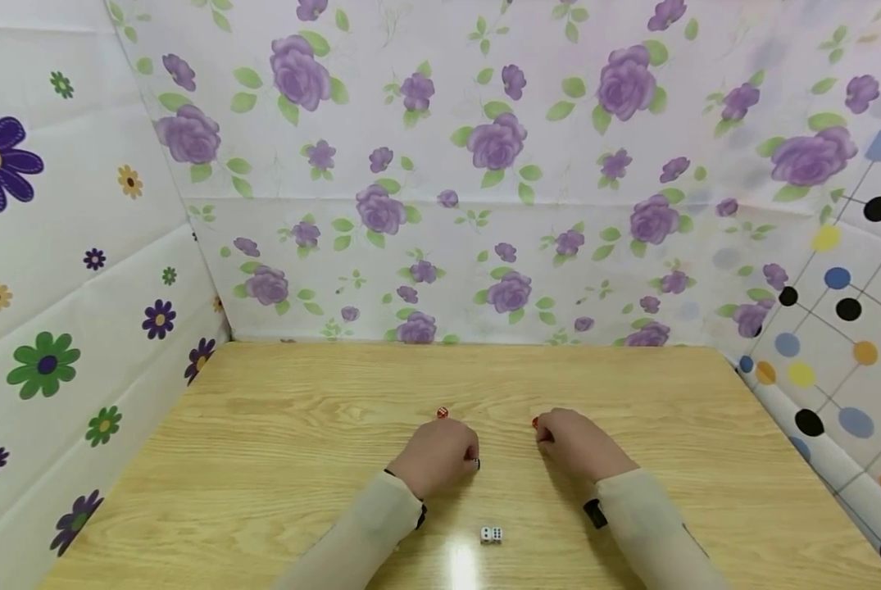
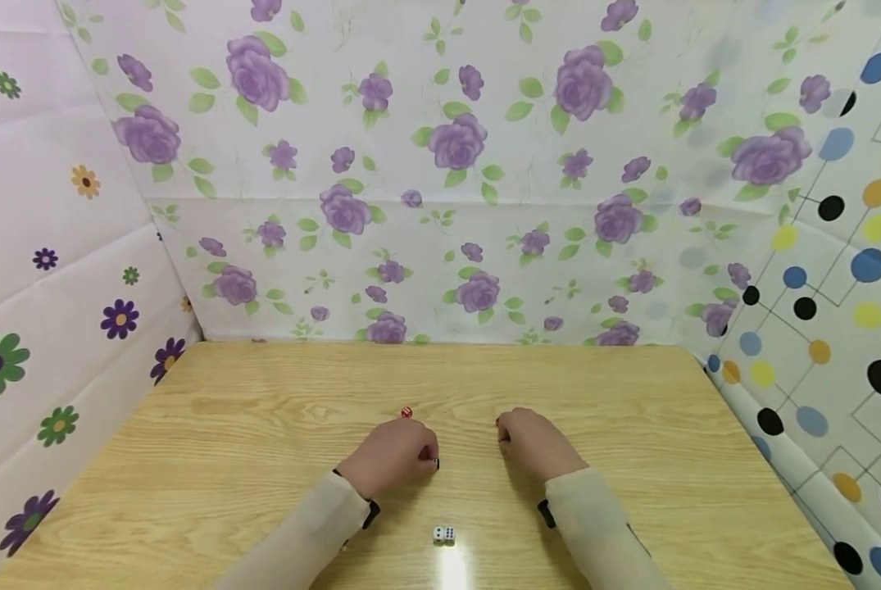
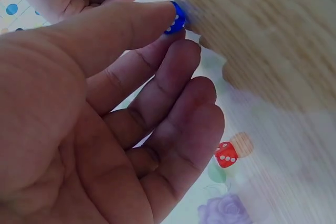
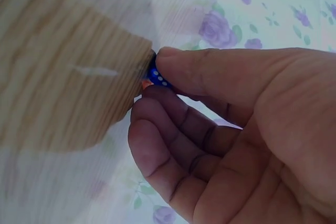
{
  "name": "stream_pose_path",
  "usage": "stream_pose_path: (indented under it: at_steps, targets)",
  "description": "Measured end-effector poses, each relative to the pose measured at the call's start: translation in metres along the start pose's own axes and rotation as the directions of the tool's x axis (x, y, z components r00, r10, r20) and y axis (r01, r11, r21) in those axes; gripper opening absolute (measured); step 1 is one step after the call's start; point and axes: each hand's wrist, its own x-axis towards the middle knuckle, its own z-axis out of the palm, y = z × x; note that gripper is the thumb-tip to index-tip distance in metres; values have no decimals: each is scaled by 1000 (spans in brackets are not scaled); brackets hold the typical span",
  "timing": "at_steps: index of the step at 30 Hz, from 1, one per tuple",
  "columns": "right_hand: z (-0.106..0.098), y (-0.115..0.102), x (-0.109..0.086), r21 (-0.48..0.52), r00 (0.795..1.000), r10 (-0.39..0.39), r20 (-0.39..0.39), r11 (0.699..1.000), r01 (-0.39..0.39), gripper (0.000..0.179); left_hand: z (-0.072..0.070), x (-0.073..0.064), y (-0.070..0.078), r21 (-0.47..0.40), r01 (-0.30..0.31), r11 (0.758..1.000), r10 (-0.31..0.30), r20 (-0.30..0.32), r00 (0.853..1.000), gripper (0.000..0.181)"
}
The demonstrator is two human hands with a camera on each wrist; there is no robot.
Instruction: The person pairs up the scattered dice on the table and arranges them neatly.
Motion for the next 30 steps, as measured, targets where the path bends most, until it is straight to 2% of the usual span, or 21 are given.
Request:
stream_pose_path:
  at_steps: [4,8,14,20,27,30]
  targets:
    - [0,-5,-1,-13,1000,22,8,1000,-22,22,0,-2,5,68,8,998,-6,-29,1000,49]
    - [0,-8,-2,-20,1000,20,-1,1000,-20,23,2,-4,8,111,9,994,-4,-48,999,49]
    - [-1,-6,0,-49,1000,0,-14,999,-1,31,-1,-3,8,98,-5,995,11,-60,998,46]
    - [0,-9,1,-50,1000,16,-12,999,-17,22,-1,-2,5,47,13,999,-10,-48,999,45]
    - [5,-20,1,-41,1000,-28,3,999,29,18,-1,1,9,122,-9,992,13,-32,999,35]
    - [8,-23,2,-43,998,-54,16,998,54,15,-1,1,9,128,-22,991,26,-26,999,34]
